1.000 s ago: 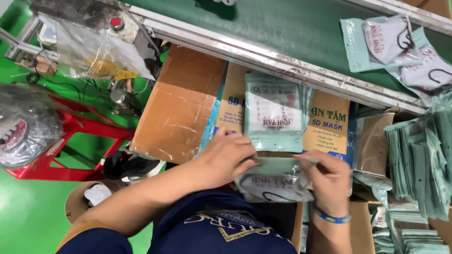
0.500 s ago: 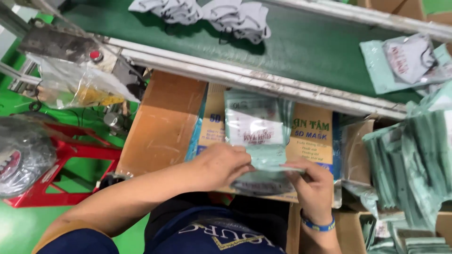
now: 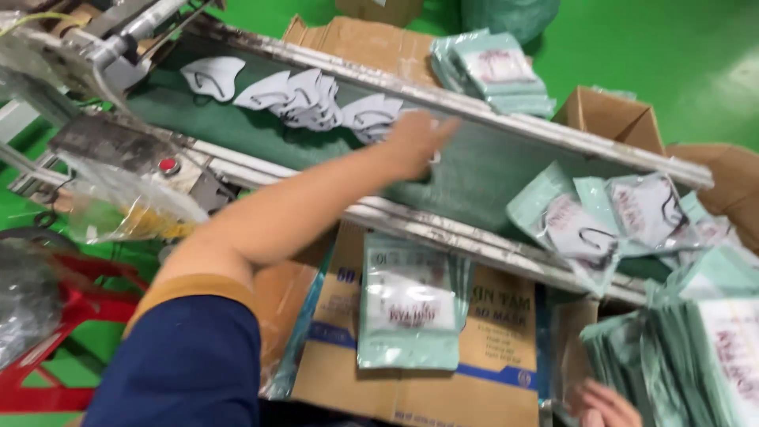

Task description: Packing stacks of 5D masks into plastic packaging and organizing them into cardboard shipping boxes at a conveyor belt.

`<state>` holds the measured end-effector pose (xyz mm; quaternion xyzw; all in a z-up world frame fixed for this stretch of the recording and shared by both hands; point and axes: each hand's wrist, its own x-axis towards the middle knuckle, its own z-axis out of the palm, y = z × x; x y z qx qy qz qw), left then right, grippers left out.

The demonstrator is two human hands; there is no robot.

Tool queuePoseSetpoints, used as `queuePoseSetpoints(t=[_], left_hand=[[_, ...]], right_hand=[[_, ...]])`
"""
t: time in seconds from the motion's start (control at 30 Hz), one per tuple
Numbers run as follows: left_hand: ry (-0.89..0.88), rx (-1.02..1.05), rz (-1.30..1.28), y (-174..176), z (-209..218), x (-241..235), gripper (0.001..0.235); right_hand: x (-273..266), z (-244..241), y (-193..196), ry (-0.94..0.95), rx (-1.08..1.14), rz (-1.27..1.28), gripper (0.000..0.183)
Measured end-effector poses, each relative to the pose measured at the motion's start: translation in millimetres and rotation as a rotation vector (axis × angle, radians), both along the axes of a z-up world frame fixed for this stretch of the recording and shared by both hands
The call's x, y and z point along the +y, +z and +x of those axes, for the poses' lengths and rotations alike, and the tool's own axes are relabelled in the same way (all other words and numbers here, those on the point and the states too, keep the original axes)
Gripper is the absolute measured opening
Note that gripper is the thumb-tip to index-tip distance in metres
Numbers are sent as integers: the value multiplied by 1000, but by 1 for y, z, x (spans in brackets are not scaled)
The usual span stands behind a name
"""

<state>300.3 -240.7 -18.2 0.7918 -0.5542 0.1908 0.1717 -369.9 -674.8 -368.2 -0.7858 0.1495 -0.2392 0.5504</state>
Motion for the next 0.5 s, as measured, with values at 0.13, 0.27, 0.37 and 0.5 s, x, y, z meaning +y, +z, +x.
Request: queuePoseSetpoints(t=[0.13, 0.27, 0.37, 0.5], left_hand=[[246, 122, 635, -4, 53, 32, 84], [122, 159, 584, -49, 97, 18, 56], [132, 68, 500, -55, 111, 10, 33], [156, 273, 128, -13, 76, 20, 52]], right_hand=[[-56, 49, -80, 105, 437, 793, 33], [32, 89, -67, -140, 389, 294, 36], [152, 210, 66, -43, 91, -122, 25], [364, 282, 314, -129, -104, -83, 14]])
